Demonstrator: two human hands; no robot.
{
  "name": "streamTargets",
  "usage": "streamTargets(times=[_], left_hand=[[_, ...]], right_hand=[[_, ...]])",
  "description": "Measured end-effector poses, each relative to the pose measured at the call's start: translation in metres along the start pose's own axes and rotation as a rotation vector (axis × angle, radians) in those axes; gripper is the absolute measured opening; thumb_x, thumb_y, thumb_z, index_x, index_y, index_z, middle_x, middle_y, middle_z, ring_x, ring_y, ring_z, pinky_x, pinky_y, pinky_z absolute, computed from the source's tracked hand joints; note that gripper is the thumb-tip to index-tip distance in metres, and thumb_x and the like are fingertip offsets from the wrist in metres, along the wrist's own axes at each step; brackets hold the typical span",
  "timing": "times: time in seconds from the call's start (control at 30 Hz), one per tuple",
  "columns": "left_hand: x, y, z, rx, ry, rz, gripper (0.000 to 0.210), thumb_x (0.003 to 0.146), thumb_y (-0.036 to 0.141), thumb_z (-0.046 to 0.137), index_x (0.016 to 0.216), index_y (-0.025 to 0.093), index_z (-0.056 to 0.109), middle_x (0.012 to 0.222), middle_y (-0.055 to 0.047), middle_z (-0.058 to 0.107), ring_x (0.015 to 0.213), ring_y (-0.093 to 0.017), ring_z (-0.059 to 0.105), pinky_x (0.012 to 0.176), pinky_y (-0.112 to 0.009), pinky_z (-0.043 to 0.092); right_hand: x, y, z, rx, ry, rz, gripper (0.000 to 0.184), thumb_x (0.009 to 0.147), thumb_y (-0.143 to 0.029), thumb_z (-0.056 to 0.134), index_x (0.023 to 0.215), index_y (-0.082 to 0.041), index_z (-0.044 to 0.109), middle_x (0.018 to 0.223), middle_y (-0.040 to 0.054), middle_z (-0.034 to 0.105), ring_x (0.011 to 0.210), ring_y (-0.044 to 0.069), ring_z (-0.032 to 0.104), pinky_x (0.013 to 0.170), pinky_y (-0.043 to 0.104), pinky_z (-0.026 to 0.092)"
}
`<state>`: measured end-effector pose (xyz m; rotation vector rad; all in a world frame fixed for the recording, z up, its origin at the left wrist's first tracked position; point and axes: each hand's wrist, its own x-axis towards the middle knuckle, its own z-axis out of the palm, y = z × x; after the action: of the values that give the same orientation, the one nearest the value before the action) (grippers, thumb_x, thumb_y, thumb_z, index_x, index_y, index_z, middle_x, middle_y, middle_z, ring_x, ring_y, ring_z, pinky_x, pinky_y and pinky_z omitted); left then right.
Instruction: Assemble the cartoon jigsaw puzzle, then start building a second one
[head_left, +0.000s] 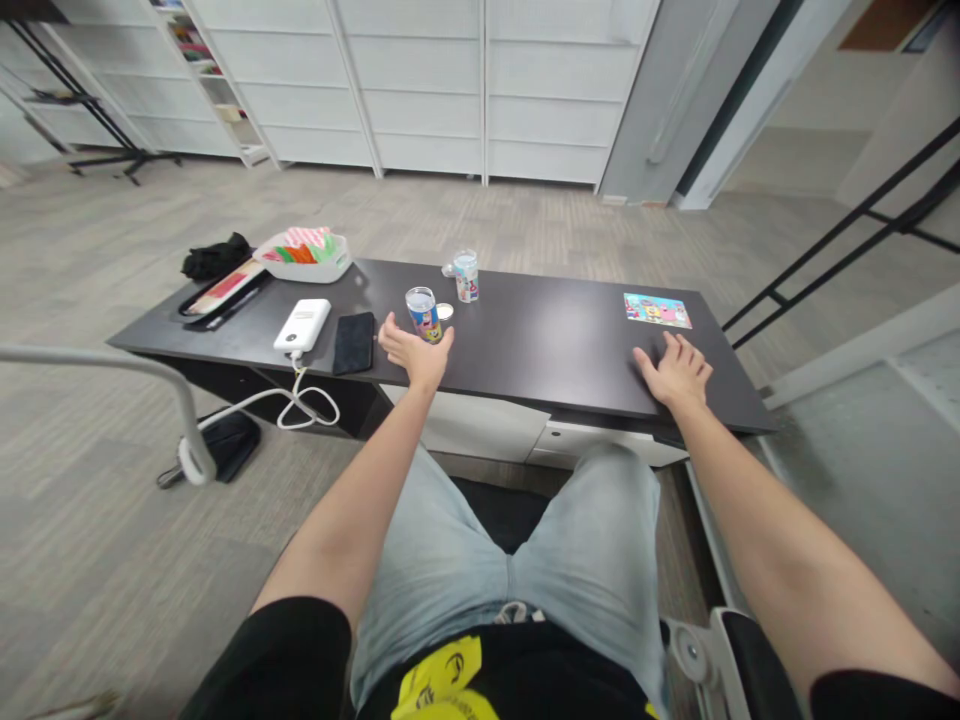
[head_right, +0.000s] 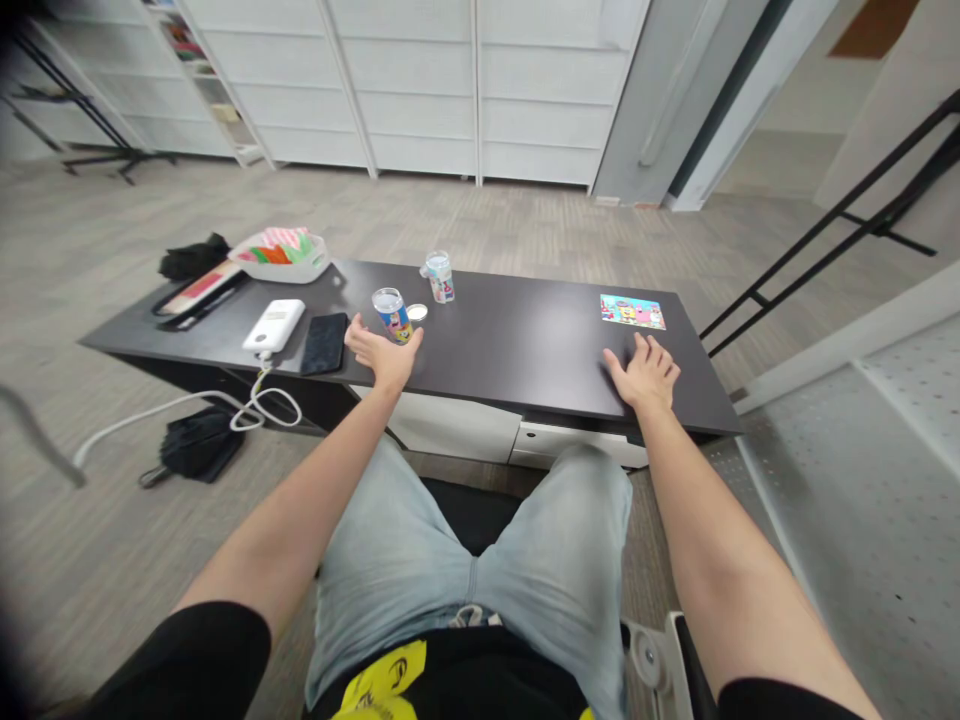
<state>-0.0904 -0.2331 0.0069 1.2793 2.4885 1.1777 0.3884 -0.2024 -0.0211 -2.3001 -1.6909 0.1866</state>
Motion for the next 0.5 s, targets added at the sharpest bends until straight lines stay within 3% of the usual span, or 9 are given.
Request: streamTargets(times=[0.1,0.17,0.37,0.5], left_hand=[[0.019,-0.004,-0.002,-0.018,-0.05,0.035,0.082,0.113,0.047,0.087,0.176,0.026,0.04,0.179,-0.031,0.057,0.173,-0.051,0.055,0.134,-0.079,0.046],[0.023,-0.006,-0.002,-0.031,-0.073,0.082,0.065,0.117,0.04,0.079,0.172,0.027,0.046,0.17,-0.024,0.067,0.162,-0.044,0.064,0.133,-0.074,0.047],[0.021,-0.002,-0.009,-0.021,-0.167,0.387,0.059,0.116,0.029,0.076,0.169,0.017,0.055,0.173,-0.025,0.064,0.165,-0.037,0.062,0.133,-0.056,0.053],[0.033,0.018,-0.013,0.029,-0.28,0.62,0.056,0.11,0.02,0.075,0.165,0.02,0.067,0.169,-0.02,0.069,0.163,-0.038,0.064,0.133,-0.057,0.052]], right_hand=[[-0.01,-0.01,0.001,0.016,-0.035,-0.016,0.117,0.113,-0.086,0.027,0.207,-0.018,0.04,0.216,0.023,0.034,0.199,0.046,0.027,0.159,0.063,0.024],[-0.013,-0.014,0.0,0.028,-0.046,-0.019,0.118,0.112,-0.087,0.026,0.206,-0.018,0.04,0.216,0.0239,0.034,0.198,0.047,0.027,0.159,0.063,0.023],[-0.018,-0.02,-0.009,0.056,-0.049,-0.009,0.111,0.115,-0.084,0.029,0.204,-0.02,0.04,0.213,0.0267,0.037,0.194,0.048,0.031,0.157,0.065,0.024],[-0.019,-0.022,-0.012,0.059,-0.044,-0.002,0.101,0.12,-0.076,0.036,0.201,-0.016,0.042,0.211,0.0276,0.04,0.191,0.047,0.034,0.156,0.061,0.024]])
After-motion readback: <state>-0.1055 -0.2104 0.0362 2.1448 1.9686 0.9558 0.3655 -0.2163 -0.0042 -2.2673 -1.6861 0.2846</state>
